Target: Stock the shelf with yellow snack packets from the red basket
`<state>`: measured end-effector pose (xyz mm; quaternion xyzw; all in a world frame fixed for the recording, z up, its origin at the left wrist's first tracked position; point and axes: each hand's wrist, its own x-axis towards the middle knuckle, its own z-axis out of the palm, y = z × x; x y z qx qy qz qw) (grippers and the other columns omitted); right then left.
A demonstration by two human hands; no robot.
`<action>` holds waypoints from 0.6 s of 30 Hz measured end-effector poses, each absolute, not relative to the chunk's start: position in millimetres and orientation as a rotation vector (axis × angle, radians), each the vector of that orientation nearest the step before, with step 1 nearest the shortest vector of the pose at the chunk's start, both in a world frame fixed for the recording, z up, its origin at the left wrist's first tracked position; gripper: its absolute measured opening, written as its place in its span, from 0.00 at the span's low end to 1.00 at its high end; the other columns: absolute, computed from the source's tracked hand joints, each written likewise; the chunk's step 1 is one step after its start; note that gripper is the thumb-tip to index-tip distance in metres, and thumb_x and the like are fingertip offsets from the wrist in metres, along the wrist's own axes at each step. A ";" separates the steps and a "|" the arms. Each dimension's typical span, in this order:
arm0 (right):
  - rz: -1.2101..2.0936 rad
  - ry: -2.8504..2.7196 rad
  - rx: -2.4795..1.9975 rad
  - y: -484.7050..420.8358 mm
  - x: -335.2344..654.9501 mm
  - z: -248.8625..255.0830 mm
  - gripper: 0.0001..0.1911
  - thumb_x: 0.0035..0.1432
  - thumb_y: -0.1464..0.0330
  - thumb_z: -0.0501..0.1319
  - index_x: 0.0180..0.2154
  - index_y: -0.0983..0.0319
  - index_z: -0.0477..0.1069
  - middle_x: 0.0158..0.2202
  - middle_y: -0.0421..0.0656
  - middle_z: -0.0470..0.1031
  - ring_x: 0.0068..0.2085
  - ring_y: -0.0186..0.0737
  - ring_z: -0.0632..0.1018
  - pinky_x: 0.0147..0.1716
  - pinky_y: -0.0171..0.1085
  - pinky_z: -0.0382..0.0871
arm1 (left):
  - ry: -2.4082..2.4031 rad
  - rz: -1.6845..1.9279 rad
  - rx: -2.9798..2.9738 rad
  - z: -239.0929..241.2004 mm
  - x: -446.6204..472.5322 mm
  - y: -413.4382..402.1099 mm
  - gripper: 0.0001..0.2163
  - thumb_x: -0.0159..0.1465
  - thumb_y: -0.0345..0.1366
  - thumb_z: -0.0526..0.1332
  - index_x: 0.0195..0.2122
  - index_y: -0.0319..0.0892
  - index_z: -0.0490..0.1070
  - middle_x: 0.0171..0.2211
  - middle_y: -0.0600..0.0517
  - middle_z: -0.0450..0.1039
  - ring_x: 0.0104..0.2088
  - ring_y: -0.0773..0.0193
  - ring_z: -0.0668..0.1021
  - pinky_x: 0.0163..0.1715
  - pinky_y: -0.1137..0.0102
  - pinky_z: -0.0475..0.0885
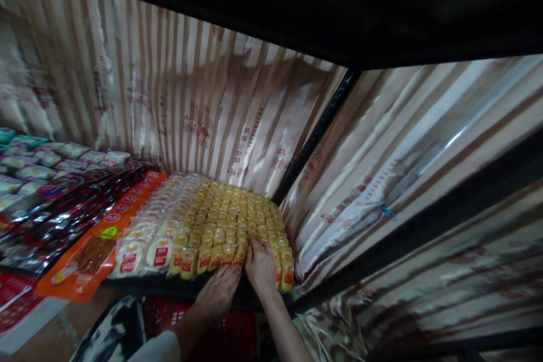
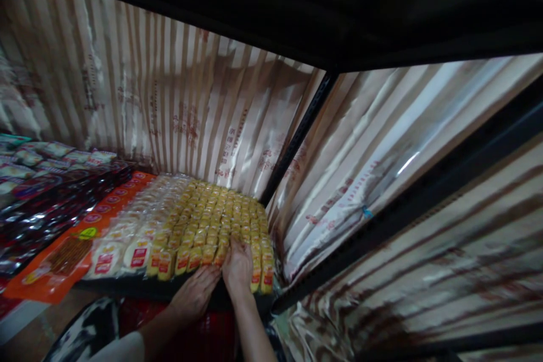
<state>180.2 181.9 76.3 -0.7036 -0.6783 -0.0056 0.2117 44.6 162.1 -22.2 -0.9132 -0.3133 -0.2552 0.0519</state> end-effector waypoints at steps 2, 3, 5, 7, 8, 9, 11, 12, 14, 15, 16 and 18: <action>0.012 -1.955 -1.938 188.3 176.8 77.0 0.22 0.58 0.74 0.47 0.52 0.64 0.68 0.42 0.47 0.76 0.48 0.41 0.71 0.48 0.34 0.64 | -0.968 -0.785 -2.789 -22.9 45.1 162.4 0.19 0.62 0.27 0.47 0.54 0.34 0.63 0.52 0.44 0.69 0.54 0.58 0.68 0.55 0.61 0.63; 0.028 -1.983 -1.920 190.3 175.7 77.0 0.22 0.58 0.74 0.47 0.52 0.63 0.68 0.43 0.47 0.76 0.48 0.40 0.71 0.48 0.34 0.64 | -0.978 -0.786 -2.798 -23.1 45.3 162.8 0.19 0.62 0.28 0.47 0.54 0.34 0.63 0.52 0.43 0.69 0.54 0.58 0.68 0.55 0.61 0.63; 0.052 -2.004 -1.892 193.0 175.8 76.9 0.22 0.57 0.73 0.48 0.51 0.62 0.68 0.44 0.46 0.75 0.49 0.39 0.70 0.49 0.33 0.63 | -1.004 -0.786 -2.816 -23.0 45.8 163.6 0.20 0.61 0.27 0.47 0.55 0.34 0.63 0.52 0.43 0.69 0.55 0.58 0.67 0.55 0.61 0.63; 0.045 -1.971 -1.904 196.3 179.1 77.8 0.21 0.57 0.73 0.48 0.51 0.62 0.68 0.44 0.45 0.75 0.49 0.39 0.70 0.49 0.33 0.63 | -1.027 -0.780 -2.835 -22.0 46.1 164.5 0.22 0.60 0.25 0.47 0.55 0.35 0.62 0.53 0.44 0.68 0.56 0.58 0.66 0.56 0.60 0.62; 0.032 -1.952 -1.914 198.9 181.4 78.7 0.21 0.58 0.72 0.48 0.51 0.62 0.68 0.45 0.45 0.74 0.49 0.39 0.70 0.49 0.33 0.62 | -1.030 -0.774 -2.845 -21.4 46.2 164.9 0.22 0.59 0.24 0.47 0.55 0.34 0.61 0.53 0.44 0.68 0.56 0.58 0.65 0.56 0.60 0.61; 0.019 -1.941 -1.923 202.3 183.6 79.9 0.21 0.58 0.72 0.47 0.52 0.62 0.67 0.46 0.45 0.74 0.49 0.40 0.70 0.49 0.34 0.62 | -1.028 -0.765 -2.853 -21.0 46.3 165.3 0.23 0.58 0.24 0.47 0.56 0.34 0.61 0.53 0.44 0.67 0.56 0.58 0.65 0.56 0.60 0.61; 0.000 -1.937 -1.958 210.8 186.6 82.7 0.22 0.58 0.72 0.47 0.53 0.63 0.66 0.47 0.46 0.74 0.50 0.41 0.69 0.50 0.34 0.61 | -1.019 -0.742 -2.864 -21.2 46.3 165.8 0.23 0.58 0.23 0.47 0.55 0.34 0.61 0.54 0.44 0.67 0.56 0.58 0.65 0.56 0.60 0.61; 0.003 -1.944 -1.990 215.6 187.1 84.0 0.22 0.59 0.71 0.47 0.53 0.64 0.66 0.46 0.47 0.74 0.50 0.41 0.70 0.49 0.35 0.61 | -1.017 -0.730 -2.868 -22.1 46.3 165.9 0.23 0.57 0.23 0.47 0.56 0.34 0.61 0.54 0.44 0.66 0.56 0.57 0.65 0.56 0.60 0.61; 0.025 -1.969 -2.060 225.2 186.3 85.9 0.21 0.59 0.72 0.46 0.52 0.64 0.67 0.43 0.49 0.75 0.48 0.41 0.71 0.48 0.35 0.62 | -1.025 -0.705 -2.872 -25.9 46.4 165.8 0.24 0.57 0.23 0.47 0.56 0.34 0.60 0.55 0.44 0.66 0.56 0.58 0.66 0.56 0.60 0.61; 0.037 -1.982 -2.087 229.5 185.2 86.5 0.21 0.59 0.72 0.46 0.51 0.65 0.67 0.41 0.49 0.76 0.47 0.42 0.72 0.47 0.35 0.62 | -1.039 -0.694 -2.870 -28.6 46.6 165.7 0.25 0.56 0.22 0.47 0.56 0.34 0.60 0.55 0.44 0.66 0.56 0.58 0.65 0.56 0.60 0.62; 0.050 -1.996 -2.103 233.4 184.0 86.7 0.21 0.58 0.72 0.47 0.51 0.65 0.67 0.39 0.49 0.76 0.46 0.42 0.72 0.47 0.36 0.62 | -1.051 -0.685 -2.870 -31.4 46.8 165.7 0.25 0.56 0.22 0.46 0.57 0.34 0.60 0.55 0.44 0.65 0.56 0.58 0.65 0.56 0.60 0.62; 0.069 -2.016 -2.105 239.8 181.7 86.2 0.22 0.57 0.73 0.49 0.52 0.65 0.67 0.38 0.49 0.77 0.46 0.44 0.72 0.46 0.36 0.62 | -1.072 -0.679 -2.867 -36.4 47.5 165.6 0.26 0.56 0.22 0.46 0.58 0.35 0.58 0.56 0.44 0.64 0.57 0.59 0.64 0.57 0.61 0.60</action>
